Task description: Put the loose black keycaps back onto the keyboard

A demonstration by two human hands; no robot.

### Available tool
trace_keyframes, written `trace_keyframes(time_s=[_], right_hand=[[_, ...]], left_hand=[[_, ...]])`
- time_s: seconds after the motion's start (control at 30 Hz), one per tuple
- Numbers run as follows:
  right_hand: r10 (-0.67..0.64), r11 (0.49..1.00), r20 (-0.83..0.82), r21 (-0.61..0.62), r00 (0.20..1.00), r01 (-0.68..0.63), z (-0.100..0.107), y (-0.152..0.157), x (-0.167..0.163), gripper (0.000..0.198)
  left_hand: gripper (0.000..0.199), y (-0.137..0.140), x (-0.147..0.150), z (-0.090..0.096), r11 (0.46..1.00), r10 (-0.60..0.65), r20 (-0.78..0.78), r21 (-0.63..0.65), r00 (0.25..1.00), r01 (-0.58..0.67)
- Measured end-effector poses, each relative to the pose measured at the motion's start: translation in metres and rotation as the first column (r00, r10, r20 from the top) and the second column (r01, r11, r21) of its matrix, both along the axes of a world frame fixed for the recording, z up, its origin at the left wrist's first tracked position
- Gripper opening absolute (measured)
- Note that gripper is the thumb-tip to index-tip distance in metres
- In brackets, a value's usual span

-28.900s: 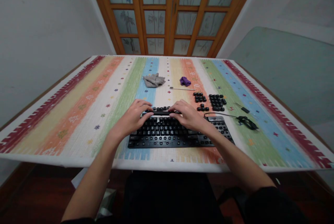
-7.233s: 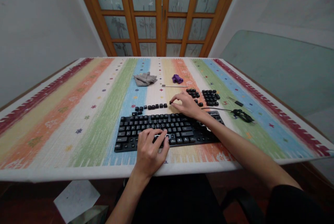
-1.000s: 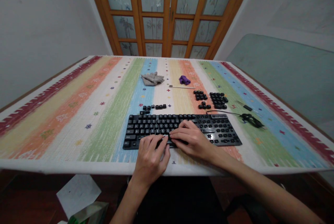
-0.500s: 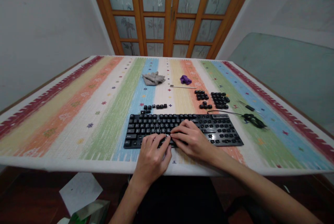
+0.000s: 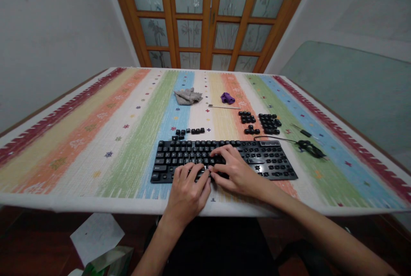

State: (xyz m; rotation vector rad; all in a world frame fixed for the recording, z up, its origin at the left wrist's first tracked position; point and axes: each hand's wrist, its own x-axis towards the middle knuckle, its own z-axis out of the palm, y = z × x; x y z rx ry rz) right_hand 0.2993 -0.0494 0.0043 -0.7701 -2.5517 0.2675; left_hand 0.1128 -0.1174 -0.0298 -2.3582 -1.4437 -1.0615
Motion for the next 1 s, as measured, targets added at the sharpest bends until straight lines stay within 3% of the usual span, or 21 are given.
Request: trace_keyframes(time_s=[0.2,0.37,0.6,0.83,1.0], right_hand=[[0.056,0.998,-0.024,0.023,0.998,-0.055,0.006,0.013,-0.006,0.015],[-0.048,0.999,-0.147,-0.015,0.988,0.047,0.013,0.067,-0.015,0.01],[-0.151,0.985,-0.014,-0.085,0.988,0.15,-0.008,0.126,-0.032,0.012],[-0.15,0.986,-0.021,-0.082,0.988,0.148,-0.01,0.132,-0.032,0.009],[-0.113,0.994,-0.151,-0.032,0.982,0.109,0.009,0.101,-0.02,0.007]], left_hand=[[0.017,-0.001,0.001,-0.002,1.0,0.003,0.042,0.006,0.999,-0.003],[0.021,-0.003,-0.002,-0.003,0.995,0.015,0.103,0.096,0.995,-0.025],[0.025,-0.004,-0.005,0.0,0.993,0.005,0.144,0.118,0.99,-0.022],[0.02,-0.002,-0.013,0.002,0.988,0.073,0.144,0.125,0.987,-0.091],[0.02,-0.003,-0.022,0.001,0.991,0.076,0.152,0.097,0.985,-0.091]])
